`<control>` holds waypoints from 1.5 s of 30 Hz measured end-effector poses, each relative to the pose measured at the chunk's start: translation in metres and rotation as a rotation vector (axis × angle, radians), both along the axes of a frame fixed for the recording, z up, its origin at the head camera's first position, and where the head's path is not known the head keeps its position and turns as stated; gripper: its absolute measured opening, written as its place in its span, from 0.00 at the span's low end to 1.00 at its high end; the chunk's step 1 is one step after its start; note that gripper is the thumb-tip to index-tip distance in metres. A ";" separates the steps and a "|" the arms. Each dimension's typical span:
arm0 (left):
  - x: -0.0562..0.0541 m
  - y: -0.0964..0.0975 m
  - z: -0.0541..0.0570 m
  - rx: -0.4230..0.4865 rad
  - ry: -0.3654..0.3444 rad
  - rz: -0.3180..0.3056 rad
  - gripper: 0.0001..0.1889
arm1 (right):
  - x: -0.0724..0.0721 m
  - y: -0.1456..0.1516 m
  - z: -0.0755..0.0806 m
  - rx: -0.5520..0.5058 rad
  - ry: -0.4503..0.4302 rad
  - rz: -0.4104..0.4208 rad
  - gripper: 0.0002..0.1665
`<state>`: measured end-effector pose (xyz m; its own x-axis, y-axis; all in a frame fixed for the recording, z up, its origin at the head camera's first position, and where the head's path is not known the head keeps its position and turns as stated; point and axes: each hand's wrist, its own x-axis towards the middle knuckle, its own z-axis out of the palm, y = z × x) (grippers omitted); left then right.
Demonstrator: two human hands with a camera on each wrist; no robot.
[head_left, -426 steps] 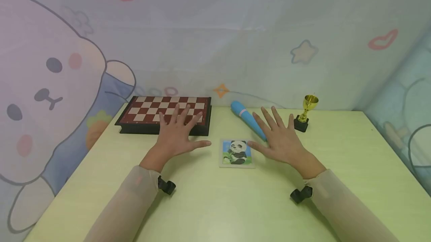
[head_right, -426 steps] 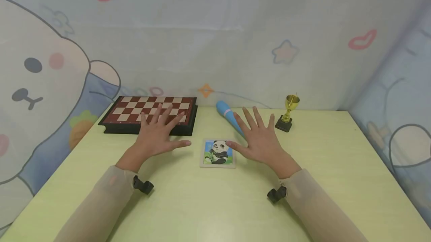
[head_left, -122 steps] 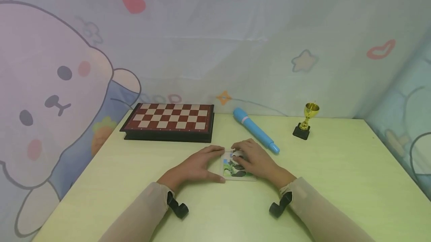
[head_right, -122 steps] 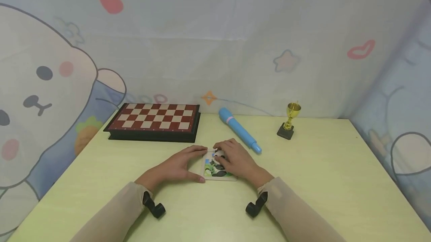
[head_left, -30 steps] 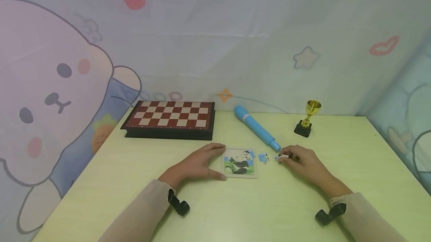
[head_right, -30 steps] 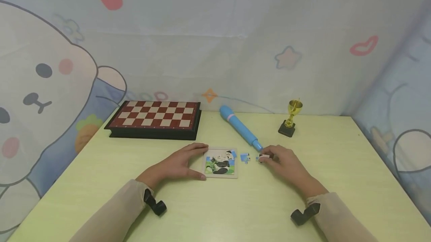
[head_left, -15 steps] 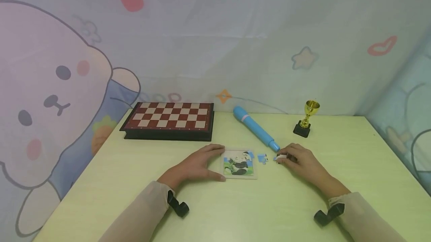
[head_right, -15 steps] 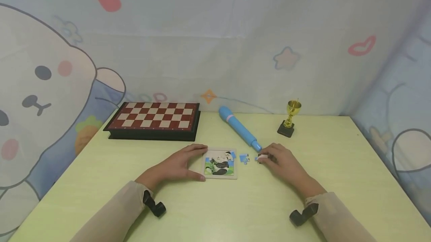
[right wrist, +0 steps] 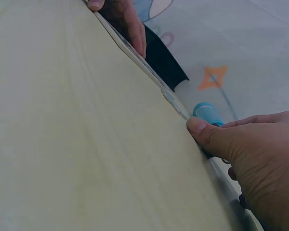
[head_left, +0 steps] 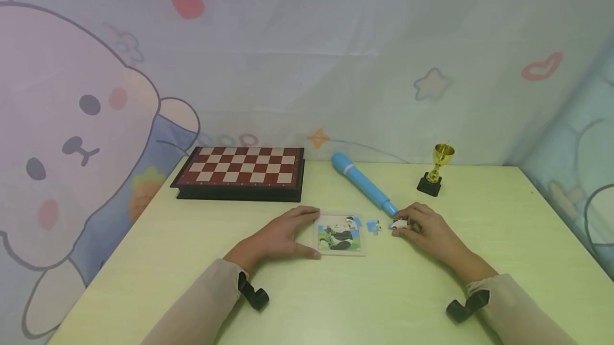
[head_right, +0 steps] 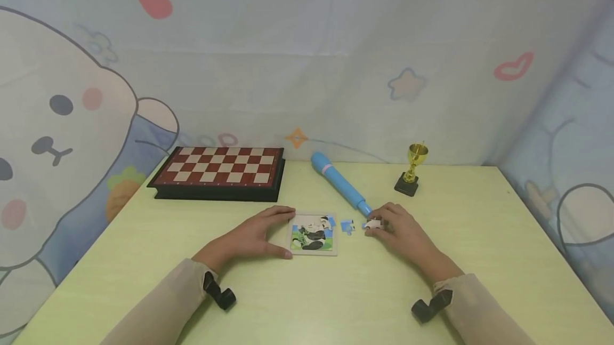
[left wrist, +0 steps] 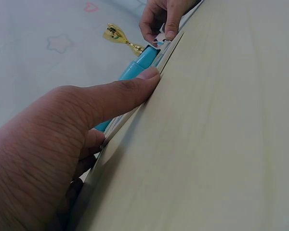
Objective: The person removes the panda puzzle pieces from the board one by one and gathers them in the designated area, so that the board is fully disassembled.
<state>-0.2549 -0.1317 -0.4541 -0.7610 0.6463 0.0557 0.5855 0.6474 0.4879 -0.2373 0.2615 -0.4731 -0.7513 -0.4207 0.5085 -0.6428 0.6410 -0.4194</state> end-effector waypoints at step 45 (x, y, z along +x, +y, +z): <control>0.001 0.000 -0.002 0.014 -0.011 0.001 0.54 | 0.000 0.002 -0.002 0.048 0.075 0.084 0.12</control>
<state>-0.2540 -0.1315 -0.4560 -0.7625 0.6445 0.0558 0.5790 0.6413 0.5035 -0.2369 0.2634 -0.4754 -0.6727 -0.5061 0.5397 -0.7238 0.6016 -0.3380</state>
